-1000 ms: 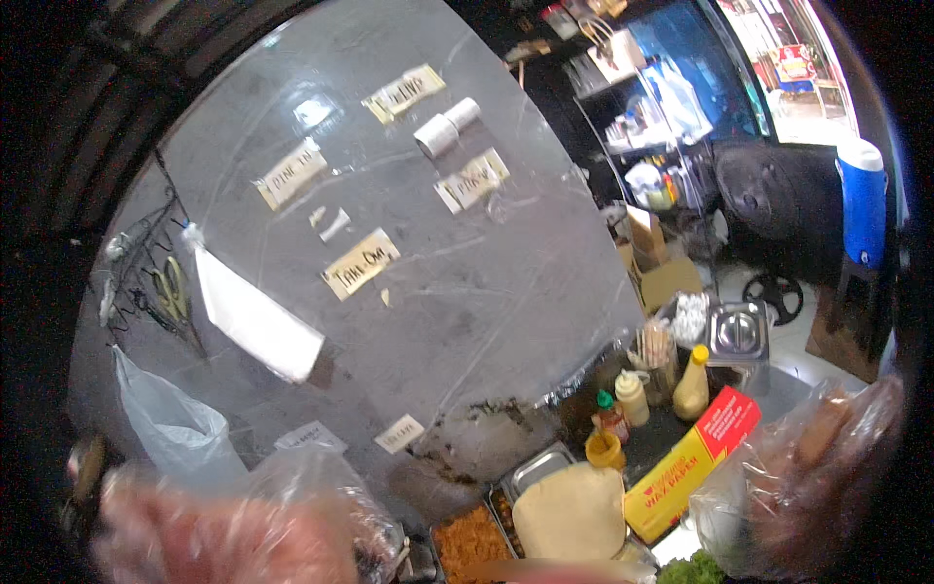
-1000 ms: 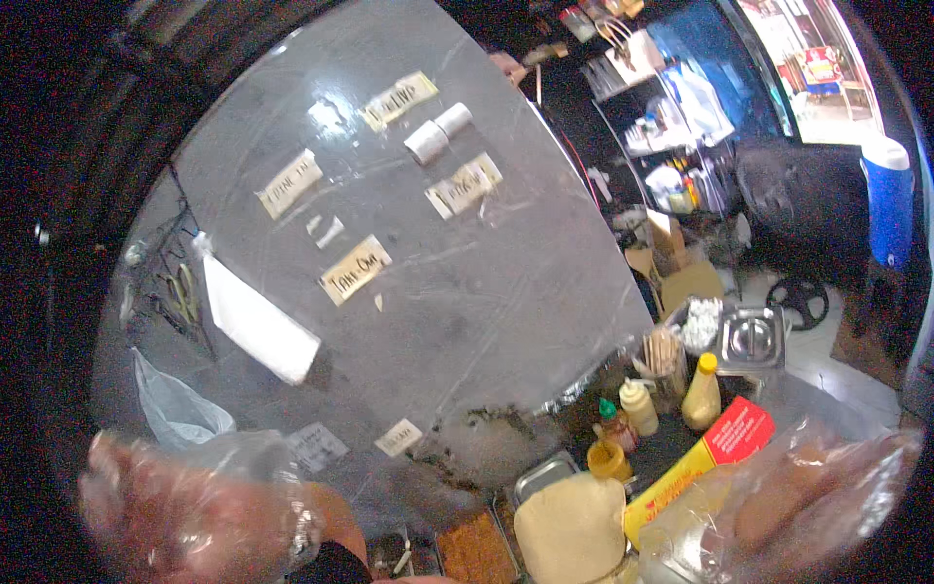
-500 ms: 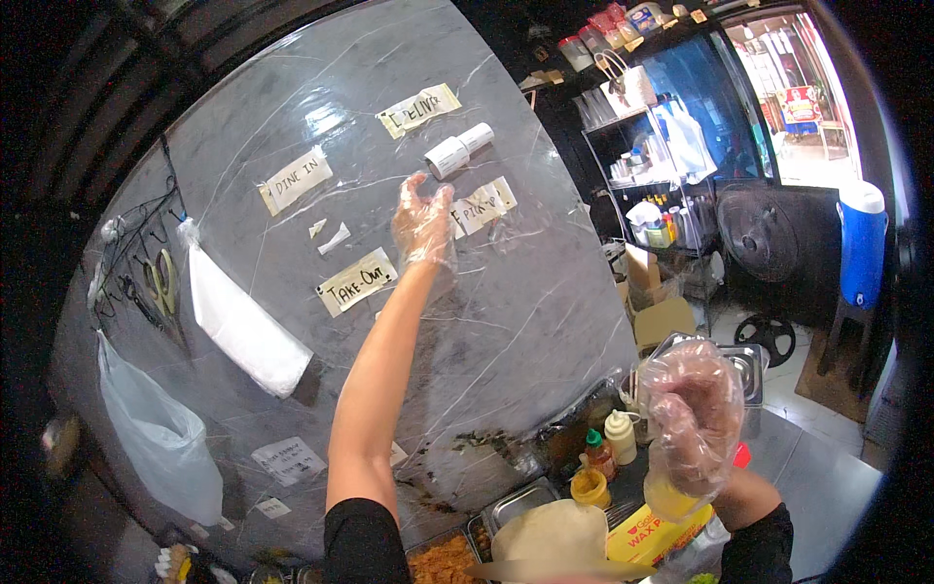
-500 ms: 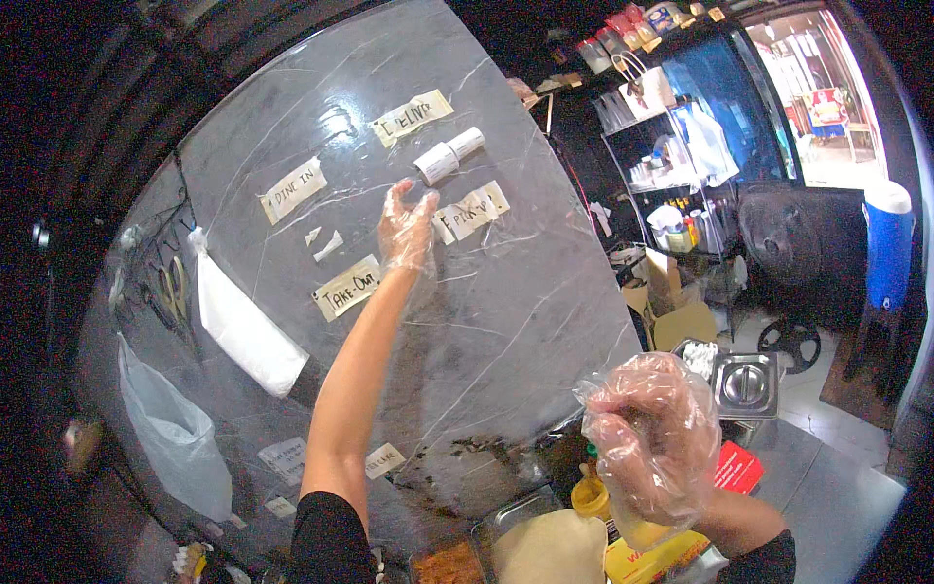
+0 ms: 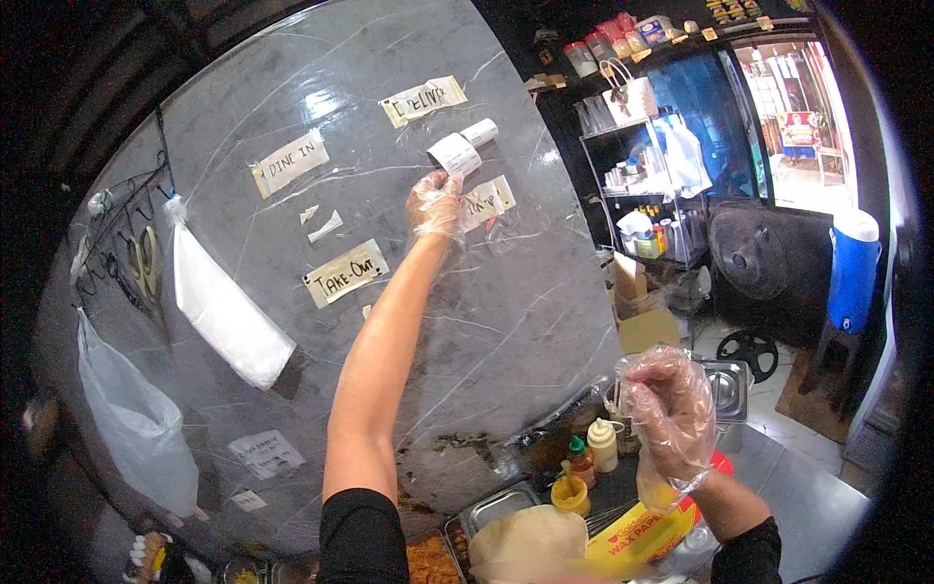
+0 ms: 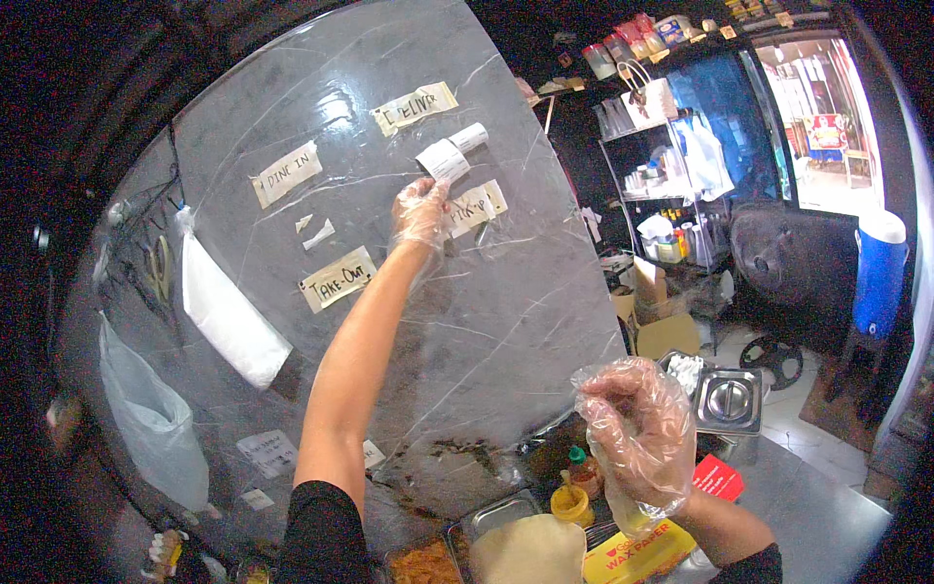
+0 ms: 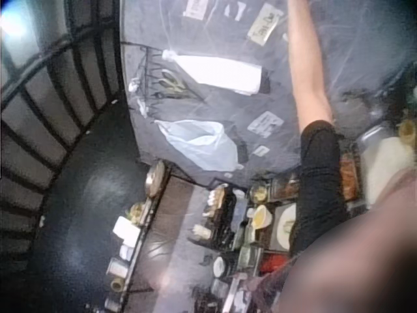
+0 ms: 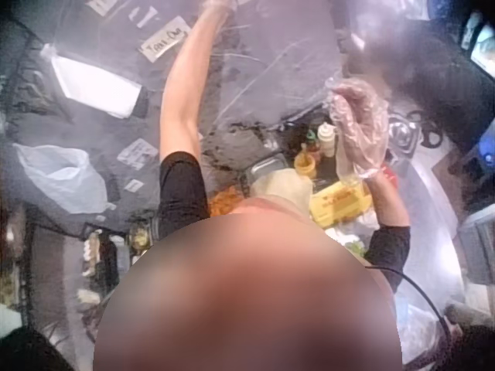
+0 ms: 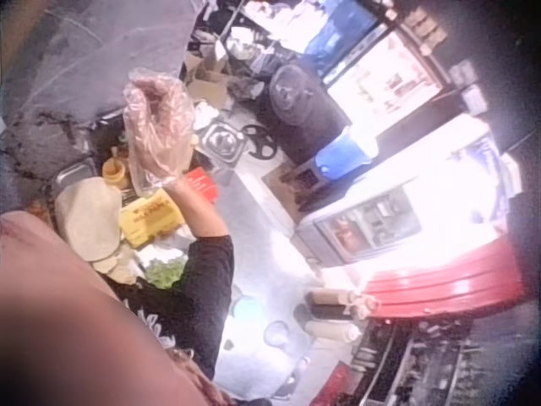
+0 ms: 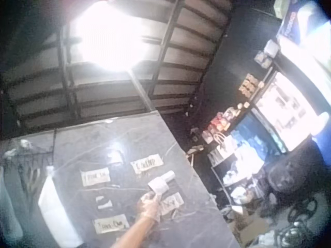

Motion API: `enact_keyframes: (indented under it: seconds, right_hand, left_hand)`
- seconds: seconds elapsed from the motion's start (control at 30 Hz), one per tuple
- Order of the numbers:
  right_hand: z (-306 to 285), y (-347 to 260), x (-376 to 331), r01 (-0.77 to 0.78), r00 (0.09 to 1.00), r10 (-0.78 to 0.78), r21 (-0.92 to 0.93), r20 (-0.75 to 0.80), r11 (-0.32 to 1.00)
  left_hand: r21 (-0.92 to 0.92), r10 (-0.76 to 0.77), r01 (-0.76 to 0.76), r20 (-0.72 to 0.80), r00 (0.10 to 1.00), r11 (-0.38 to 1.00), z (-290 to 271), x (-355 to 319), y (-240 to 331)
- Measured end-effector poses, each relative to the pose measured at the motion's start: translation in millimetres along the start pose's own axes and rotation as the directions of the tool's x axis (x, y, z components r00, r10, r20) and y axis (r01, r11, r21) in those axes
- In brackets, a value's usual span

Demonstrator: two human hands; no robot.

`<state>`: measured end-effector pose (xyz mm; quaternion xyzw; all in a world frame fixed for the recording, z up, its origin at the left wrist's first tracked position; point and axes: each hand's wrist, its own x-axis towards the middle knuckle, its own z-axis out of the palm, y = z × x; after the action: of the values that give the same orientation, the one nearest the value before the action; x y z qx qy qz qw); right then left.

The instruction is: The person assembles a taco by placing a tortilla on a cutting board, adding shredded cheese, fried meat, and chopped vegetables. They wash and dry their hands, put on disposable gloves, and continue adding ingredients before folding the tortilla.

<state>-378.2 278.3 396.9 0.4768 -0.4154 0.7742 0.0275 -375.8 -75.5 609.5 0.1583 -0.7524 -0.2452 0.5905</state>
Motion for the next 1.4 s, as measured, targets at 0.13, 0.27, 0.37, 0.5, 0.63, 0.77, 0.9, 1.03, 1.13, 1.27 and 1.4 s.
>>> enact_keyframes:
  seconds: [0.13, 0.27, 0.37, 0.5, 0.63, 0.77, 0.9, 1.03, 1.13, 1.27, 1.4]
  right_hand:
    - [-1, 4, 0, -0.023, 0.999, 0.024, -0.038, 0.025, 0.999]
    - [-2, 4, 0, -0.040, 0.999, 0.041, -0.031, 0.035, 0.999]
    - [-4, 6, 0, -0.035, 0.999, 0.036, -0.037, 0.028, 0.999]
    - [-4, 4, -1, -0.046, 0.998, 0.046, -0.001, 0.031, 0.999]
    - [-9, 4, -3, -0.048, 0.998, 0.050, -0.045, 0.041, 0.998]
    - [-13, 8, -5, -0.044, 0.999, 0.045, -0.030, 0.028, 0.999]
    - [-13, 10, -7, -0.085, 0.996, 0.085, -0.007, 0.000, 0.996]
    - [-15, 10, -7, -0.092, 0.996, 0.092, -0.009, -0.011, 0.996]
    - [-18, 13, -8, -0.090, 0.996, 0.090, -0.010, -0.013, 0.996]
    - [-22, 17, -8, -0.054, 0.999, 0.053, -0.033, -0.011, 0.998]
    - [-24, 17, -9, -0.064, 0.998, 0.063, -0.048, -0.023, 0.997]
  left_hand:
    - [-0.058, -0.036, 0.038, 0.039, 0.999, 0.998, -3, -3, -4]
    - [-0.093, -0.068, 0.072, 0.051, 0.996, 0.993, -4, -6, 1]
    - [-0.175, -0.078, 0.092, 0.090, 0.993, 0.980, -6, -7, 1]
    - [-0.227, -0.054, 0.075, 0.099, 0.994, 0.971, -7, -4, -11]
    - [-0.158, -0.023, 0.030, 0.044, 0.999, 0.987, -7, -3, -12]
    - [-0.143, -0.047, 0.057, 0.071, 0.996, 0.988, -7, -4, -7]
    - [-0.163, -0.068, 0.082, 0.089, 0.994, 0.983, -8, -6, -6]
    - [-0.176, -0.092, 0.110, 0.109, 0.990, 0.978, -9, -4, -7]
    - [-0.211, -0.048, 0.069, 0.103, 0.994, 0.975, -9, -3, -9]
    - [-0.224, -0.095, 0.120, 0.115, 0.989, 0.967, -8, -6, -4]
    - [-0.184, -0.087, 0.111, 0.135, 0.987, 0.977, -12, -9, -1]
